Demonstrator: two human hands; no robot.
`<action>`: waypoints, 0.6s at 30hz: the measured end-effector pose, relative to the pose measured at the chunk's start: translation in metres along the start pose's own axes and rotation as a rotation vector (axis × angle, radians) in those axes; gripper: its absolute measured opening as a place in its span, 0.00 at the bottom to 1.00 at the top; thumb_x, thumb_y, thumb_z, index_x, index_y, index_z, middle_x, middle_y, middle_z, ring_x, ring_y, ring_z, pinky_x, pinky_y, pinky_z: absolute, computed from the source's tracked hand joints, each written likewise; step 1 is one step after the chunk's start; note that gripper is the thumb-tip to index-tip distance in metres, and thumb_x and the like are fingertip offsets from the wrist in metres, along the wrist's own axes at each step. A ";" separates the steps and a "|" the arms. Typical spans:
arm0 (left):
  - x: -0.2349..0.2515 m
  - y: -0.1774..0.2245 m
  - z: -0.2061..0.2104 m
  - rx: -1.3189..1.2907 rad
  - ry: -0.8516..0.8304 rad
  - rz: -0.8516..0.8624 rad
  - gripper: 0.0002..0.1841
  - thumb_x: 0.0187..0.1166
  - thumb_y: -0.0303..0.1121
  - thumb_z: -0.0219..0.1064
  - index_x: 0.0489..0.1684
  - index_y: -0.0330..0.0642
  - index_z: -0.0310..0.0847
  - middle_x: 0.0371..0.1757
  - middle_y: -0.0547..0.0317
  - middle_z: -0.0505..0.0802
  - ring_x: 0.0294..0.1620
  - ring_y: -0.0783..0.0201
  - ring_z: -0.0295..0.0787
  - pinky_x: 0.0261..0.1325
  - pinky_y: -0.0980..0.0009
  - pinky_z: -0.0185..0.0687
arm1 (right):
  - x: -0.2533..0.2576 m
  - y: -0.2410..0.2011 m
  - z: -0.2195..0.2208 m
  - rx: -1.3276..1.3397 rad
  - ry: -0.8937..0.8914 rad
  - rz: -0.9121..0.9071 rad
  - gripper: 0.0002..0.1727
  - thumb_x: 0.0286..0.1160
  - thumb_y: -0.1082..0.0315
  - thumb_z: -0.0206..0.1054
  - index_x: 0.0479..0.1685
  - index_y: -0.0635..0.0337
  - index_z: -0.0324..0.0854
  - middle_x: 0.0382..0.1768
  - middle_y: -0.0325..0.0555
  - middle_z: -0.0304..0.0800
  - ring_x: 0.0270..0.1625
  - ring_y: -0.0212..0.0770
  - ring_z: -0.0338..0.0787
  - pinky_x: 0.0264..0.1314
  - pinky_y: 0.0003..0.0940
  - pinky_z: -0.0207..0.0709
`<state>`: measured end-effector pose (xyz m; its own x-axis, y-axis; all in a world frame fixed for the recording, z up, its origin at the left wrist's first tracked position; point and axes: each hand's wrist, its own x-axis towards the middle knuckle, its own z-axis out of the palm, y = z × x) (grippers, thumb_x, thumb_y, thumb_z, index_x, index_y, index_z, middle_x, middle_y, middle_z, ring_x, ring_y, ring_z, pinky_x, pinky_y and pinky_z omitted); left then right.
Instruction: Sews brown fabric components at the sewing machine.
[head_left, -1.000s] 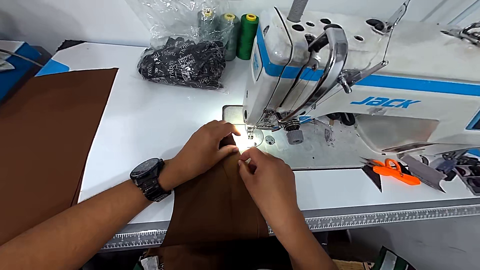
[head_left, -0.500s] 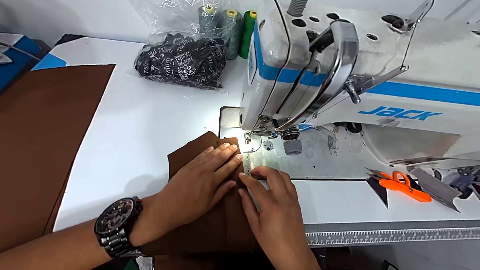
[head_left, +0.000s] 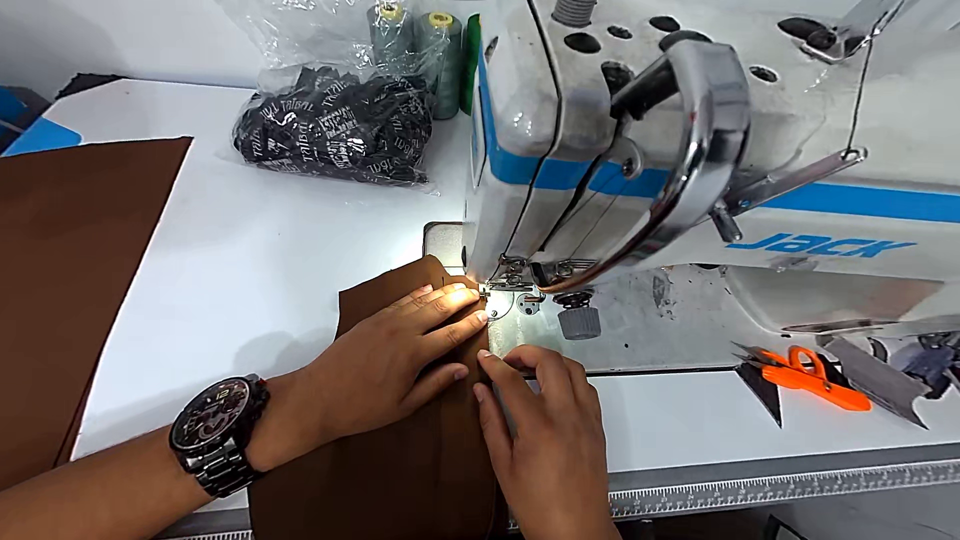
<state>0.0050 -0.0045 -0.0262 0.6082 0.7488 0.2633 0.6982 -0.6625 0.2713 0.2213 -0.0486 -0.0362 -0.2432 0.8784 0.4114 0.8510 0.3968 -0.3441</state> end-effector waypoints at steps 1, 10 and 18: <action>0.000 0.000 0.000 0.003 -0.003 -0.003 0.28 0.90 0.53 0.49 0.84 0.53 0.74 0.87 0.59 0.75 0.90 0.64 0.64 0.92 0.60 0.60 | 0.000 0.000 0.000 -0.002 0.000 0.002 0.16 0.80 0.47 0.63 0.54 0.34 0.95 0.50 0.35 0.90 0.57 0.43 0.86 0.52 0.42 0.77; 0.002 -0.001 0.001 0.000 0.005 -0.016 0.28 0.89 0.52 0.50 0.83 0.54 0.76 0.86 0.60 0.76 0.90 0.65 0.64 0.92 0.61 0.59 | 0.001 -0.001 0.000 -0.020 -0.004 0.009 0.17 0.81 0.48 0.62 0.56 0.35 0.95 0.50 0.33 0.89 0.57 0.43 0.85 0.52 0.41 0.76; 0.004 -0.007 0.000 0.010 -0.020 0.005 0.27 0.89 0.53 0.49 0.82 0.58 0.77 0.87 0.57 0.75 0.91 0.61 0.63 0.92 0.55 0.58 | -0.010 0.006 -0.007 0.284 0.070 0.010 0.14 0.80 0.55 0.66 0.54 0.42 0.94 0.49 0.33 0.90 0.52 0.33 0.87 0.50 0.34 0.81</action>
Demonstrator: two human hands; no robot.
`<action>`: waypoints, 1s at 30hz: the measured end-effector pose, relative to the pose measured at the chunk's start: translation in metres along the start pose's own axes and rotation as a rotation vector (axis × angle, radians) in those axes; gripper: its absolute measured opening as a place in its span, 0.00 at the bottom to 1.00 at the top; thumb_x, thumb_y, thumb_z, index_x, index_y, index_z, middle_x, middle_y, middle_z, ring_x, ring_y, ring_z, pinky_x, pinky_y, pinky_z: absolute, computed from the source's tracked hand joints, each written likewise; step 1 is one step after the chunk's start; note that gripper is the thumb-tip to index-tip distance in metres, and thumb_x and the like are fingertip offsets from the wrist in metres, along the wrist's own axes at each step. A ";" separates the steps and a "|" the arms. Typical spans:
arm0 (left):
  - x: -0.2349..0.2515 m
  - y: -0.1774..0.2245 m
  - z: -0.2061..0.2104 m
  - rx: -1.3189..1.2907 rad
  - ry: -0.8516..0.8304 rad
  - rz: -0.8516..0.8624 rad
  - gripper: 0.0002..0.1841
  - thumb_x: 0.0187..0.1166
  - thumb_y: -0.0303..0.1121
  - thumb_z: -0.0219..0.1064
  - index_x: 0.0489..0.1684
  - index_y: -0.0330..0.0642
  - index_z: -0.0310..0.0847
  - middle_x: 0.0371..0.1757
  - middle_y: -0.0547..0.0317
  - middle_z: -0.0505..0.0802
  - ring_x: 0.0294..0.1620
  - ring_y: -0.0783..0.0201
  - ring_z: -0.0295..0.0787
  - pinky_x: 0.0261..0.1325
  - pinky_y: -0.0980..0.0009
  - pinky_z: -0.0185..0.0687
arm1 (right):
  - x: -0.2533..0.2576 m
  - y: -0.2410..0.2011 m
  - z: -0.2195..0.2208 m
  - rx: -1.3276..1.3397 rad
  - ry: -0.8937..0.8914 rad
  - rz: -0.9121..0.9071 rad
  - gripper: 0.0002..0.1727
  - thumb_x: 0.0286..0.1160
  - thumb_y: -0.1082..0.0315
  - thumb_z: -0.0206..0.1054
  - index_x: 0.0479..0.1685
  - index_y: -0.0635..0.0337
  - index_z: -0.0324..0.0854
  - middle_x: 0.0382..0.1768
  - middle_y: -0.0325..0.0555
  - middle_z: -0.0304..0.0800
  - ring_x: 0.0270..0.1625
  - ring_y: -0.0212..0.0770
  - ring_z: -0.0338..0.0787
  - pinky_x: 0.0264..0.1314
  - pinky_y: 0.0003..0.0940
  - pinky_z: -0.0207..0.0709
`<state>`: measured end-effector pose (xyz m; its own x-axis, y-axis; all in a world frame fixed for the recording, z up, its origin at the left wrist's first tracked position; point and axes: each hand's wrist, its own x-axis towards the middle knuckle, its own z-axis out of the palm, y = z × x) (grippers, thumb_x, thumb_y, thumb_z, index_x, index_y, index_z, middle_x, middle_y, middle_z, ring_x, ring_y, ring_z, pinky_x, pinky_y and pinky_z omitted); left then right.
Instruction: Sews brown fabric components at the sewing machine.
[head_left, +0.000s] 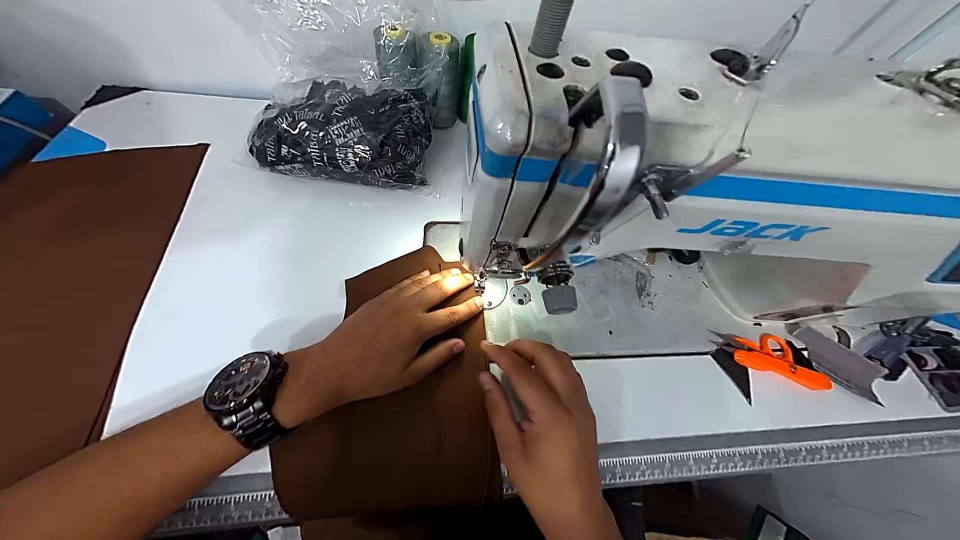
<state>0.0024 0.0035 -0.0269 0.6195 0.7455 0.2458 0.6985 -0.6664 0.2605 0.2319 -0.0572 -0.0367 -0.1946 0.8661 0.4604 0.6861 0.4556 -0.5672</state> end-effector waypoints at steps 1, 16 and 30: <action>0.000 0.001 -0.003 0.005 0.005 0.018 0.26 0.90 0.52 0.48 0.81 0.57 0.78 0.86 0.55 0.76 0.90 0.58 0.64 0.92 0.52 0.59 | -0.009 0.001 -0.011 0.171 -0.008 0.001 0.12 0.81 0.59 0.66 0.51 0.47 0.94 0.45 0.33 0.91 0.46 0.28 0.89 0.44 0.27 0.86; -0.150 0.169 0.149 -0.732 0.245 -0.821 0.15 0.73 0.38 0.79 0.51 0.39 0.90 0.53 0.53 0.94 0.55 0.59 0.91 0.63 0.54 0.88 | -0.162 0.043 -0.017 0.575 -0.646 0.643 0.27 0.80 0.63 0.70 0.79 0.53 0.76 0.72 0.44 0.86 0.73 0.40 0.86 0.73 0.43 0.83; -0.186 0.306 -0.006 -1.070 0.568 -0.424 0.11 0.83 0.29 0.65 0.55 0.47 0.93 0.41 0.62 0.94 0.39 0.70 0.90 0.44 0.75 0.90 | -0.230 -0.083 -0.101 0.433 -0.178 -0.204 0.60 0.47 0.40 0.90 0.85 0.37 0.56 0.84 0.46 0.65 0.83 0.43 0.74 0.77 0.41 0.80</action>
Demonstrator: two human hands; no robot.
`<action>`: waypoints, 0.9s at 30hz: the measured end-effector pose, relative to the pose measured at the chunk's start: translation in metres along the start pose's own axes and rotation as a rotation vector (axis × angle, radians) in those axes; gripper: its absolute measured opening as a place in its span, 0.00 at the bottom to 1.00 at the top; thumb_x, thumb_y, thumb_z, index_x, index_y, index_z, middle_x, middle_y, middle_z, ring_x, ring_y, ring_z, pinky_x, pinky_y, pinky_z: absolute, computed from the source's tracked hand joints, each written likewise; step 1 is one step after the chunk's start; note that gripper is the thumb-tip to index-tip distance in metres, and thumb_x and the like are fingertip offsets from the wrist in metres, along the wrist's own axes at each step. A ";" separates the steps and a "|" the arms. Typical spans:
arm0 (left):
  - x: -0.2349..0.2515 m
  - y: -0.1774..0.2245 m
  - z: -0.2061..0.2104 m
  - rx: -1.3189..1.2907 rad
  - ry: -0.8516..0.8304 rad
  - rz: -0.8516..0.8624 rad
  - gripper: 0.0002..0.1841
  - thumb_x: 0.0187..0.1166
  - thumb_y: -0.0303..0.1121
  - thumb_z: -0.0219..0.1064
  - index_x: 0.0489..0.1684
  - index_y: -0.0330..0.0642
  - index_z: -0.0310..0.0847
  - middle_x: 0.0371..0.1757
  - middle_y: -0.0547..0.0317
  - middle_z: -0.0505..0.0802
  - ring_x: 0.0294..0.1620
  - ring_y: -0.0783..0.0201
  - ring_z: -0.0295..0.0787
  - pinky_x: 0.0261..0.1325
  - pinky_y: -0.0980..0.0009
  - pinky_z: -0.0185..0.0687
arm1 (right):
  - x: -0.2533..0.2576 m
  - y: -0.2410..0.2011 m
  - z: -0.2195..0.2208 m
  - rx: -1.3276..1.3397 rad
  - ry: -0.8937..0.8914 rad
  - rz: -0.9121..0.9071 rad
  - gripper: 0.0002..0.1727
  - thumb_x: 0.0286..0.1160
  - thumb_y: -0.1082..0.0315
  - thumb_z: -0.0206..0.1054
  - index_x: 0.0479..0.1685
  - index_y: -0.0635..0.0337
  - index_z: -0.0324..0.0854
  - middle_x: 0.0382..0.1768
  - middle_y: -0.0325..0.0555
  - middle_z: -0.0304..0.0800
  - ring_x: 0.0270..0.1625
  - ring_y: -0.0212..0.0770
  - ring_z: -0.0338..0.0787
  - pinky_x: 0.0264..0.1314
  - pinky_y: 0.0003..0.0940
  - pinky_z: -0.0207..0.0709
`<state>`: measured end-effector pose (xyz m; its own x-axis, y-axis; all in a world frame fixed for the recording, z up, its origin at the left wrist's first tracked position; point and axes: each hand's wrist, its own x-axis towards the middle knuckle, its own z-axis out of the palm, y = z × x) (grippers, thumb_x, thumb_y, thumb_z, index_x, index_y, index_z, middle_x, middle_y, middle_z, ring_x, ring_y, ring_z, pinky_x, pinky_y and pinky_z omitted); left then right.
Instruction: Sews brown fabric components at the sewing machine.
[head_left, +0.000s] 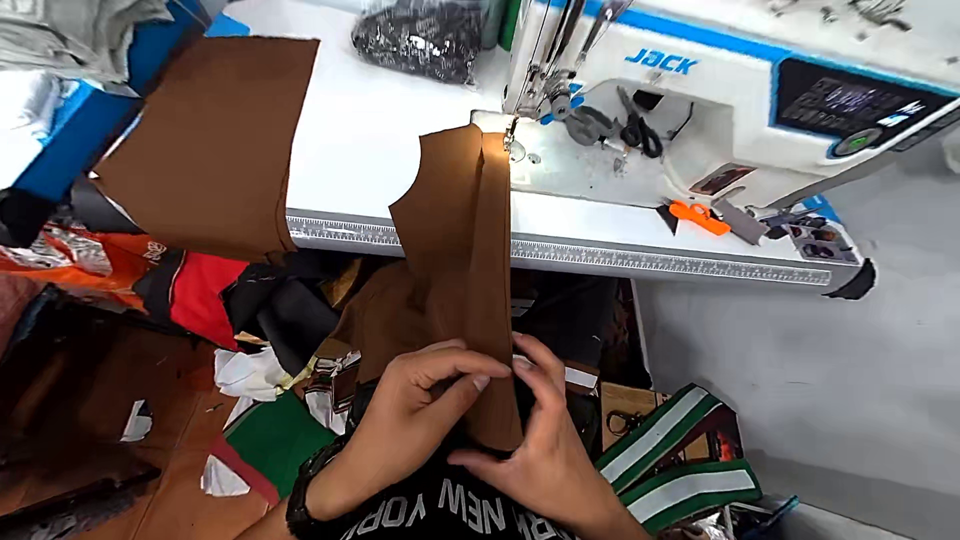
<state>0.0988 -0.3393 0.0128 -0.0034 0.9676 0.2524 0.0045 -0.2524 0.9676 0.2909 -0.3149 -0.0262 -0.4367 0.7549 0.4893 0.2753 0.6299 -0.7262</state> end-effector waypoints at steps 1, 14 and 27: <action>0.002 0.008 -0.001 -0.064 -0.031 -0.007 0.11 0.84 0.28 0.63 0.52 0.46 0.94 0.44 0.58 0.94 0.44 0.67 0.91 0.49 0.72 0.90 | 0.004 -0.003 0.002 -0.015 0.065 -0.054 0.59 0.49 0.45 0.90 0.86 0.35 0.54 0.84 0.45 0.66 0.83 0.43 0.74 0.77 0.40 0.81; 0.013 0.043 0.004 0.701 0.329 0.752 0.09 0.76 0.34 0.76 0.50 0.55 0.90 0.46 0.65 0.87 0.51 0.70 0.84 0.54 0.75 0.83 | 0.055 -0.044 -0.042 -0.282 0.389 -0.416 0.07 0.76 0.66 0.70 0.48 0.53 0.90 0.40 0.38 0.91 0.44 0.32 0.91 0.48 0.24 0.87; 0.009 0.042 0.010 0.668 0.348 0.788 0.05 0.79 0.34 0.72 0.47 0.48 0.89 0.49 0.64 0.94 0.56 0.65 0.88 0.61 0.70 0.84 | 0.055 -0.058 -0.037 -0.099 0.308 -0.361 0.05 0.74 0.69 0.72 0.42 0.61 0.89 0.40 0.44 0.95 0.45 0.32 0.95 0.47 0.22 0.90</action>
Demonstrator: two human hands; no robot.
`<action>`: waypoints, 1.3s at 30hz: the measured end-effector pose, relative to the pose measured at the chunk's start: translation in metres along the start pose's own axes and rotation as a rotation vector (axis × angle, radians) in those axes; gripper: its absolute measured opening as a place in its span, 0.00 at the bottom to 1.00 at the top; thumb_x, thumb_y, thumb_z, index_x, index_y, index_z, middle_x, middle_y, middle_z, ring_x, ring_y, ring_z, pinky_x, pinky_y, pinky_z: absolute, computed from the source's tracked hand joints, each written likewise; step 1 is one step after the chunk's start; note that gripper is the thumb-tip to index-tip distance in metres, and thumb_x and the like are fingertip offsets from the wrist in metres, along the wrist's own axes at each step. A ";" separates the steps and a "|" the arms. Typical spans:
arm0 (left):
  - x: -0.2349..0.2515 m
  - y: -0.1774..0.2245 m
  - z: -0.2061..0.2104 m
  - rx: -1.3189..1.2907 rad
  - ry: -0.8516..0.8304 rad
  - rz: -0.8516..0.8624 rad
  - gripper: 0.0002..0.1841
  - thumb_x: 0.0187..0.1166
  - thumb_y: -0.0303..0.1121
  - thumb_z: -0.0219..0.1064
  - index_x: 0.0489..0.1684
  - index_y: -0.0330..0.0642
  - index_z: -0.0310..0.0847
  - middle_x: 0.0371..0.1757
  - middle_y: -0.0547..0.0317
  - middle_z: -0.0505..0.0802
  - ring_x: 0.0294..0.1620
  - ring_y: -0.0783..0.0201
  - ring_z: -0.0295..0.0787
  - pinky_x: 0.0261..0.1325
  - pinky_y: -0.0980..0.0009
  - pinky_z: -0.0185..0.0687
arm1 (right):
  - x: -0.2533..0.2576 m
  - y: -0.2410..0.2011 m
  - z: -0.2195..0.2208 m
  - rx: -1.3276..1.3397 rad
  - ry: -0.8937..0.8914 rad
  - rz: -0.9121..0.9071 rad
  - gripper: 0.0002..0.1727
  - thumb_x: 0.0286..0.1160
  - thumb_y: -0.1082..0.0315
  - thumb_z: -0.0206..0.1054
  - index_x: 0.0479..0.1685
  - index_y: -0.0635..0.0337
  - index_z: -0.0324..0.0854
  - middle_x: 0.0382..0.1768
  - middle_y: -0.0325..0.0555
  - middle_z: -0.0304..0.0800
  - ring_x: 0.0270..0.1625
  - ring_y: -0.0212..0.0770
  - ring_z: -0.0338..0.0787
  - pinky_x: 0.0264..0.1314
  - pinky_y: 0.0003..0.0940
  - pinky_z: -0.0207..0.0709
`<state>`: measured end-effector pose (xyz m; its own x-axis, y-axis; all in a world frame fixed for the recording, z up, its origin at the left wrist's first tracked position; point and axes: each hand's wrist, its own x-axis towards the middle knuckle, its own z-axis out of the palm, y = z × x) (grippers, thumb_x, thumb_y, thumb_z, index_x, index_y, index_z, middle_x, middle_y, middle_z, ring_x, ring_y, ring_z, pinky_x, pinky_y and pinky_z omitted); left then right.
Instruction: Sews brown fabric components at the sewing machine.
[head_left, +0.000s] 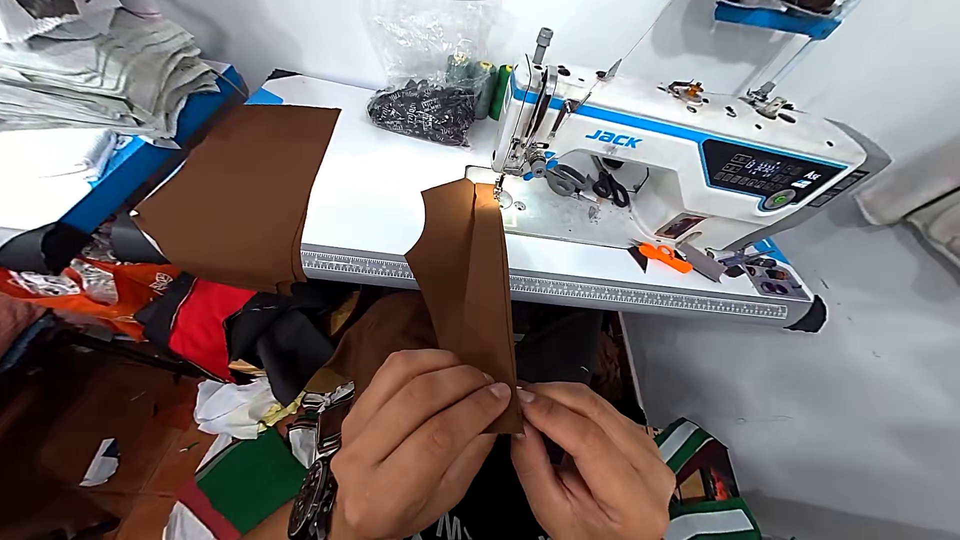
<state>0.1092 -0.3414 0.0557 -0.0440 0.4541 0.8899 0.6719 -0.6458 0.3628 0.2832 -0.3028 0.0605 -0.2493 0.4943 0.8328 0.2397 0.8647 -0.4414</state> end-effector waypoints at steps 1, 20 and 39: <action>0.000 0.000 0.000 -0.009 -0.004 -0.004 0.05 0.79 0.33 0.71 0.47 0.48 0.90 0.49 0.64 0.94 0.56 0.65 0.88 0.61 0.71 0.84 | 0.001 -0.001 0.000 0.032 -0.001 0.015 0.05 0.74 0.70 0.71 0.42 0.62 0.89 0.40 0.45 0.96 0.46 0.32 0.95 0.47 0.22 0.91; 0.001 -0.001 -0.006 -0.034 -0.068 0.022 0.06 0.80 0.30 0.71 0.49 0.45 0.90 0.51 0.62 0.95 0.57 0.64 0.89 0.62 0.70 0.85 | 0.035 0.010 -0.030 -0.087 -0.248 -0.107 0.11 0.74 0.68 0.76 0.54 0.50 0.90 0.60 0.41 0.91 0.68 0.41 0.88 0.67 0.35 0.87; 0.069 -0.192 0.144 -0.323 -0.113 -0.908 0.20 0.93 0.39 0.51 0.68 0.32 0.76 0.64 0.43 0.86 0.65 0.58 0.84 0.69 0.58 0.79 | 0.063 -0.012 -0.063 -0.581 -0.729 -0.677 0.15 0.84 0.79 0.53 0.56 0.63 0.86 0.51 0.50 0.95 0.39 0.42 0.89 0.34 0.33 0.73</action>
<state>0.0836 -0.0974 0.0080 -0.3632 0.9082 0.2082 0.1809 -0.1505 0.9719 0.3238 -0.2881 0.1390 -0.9298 0.0428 0.3655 0.1986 0.8946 0.4003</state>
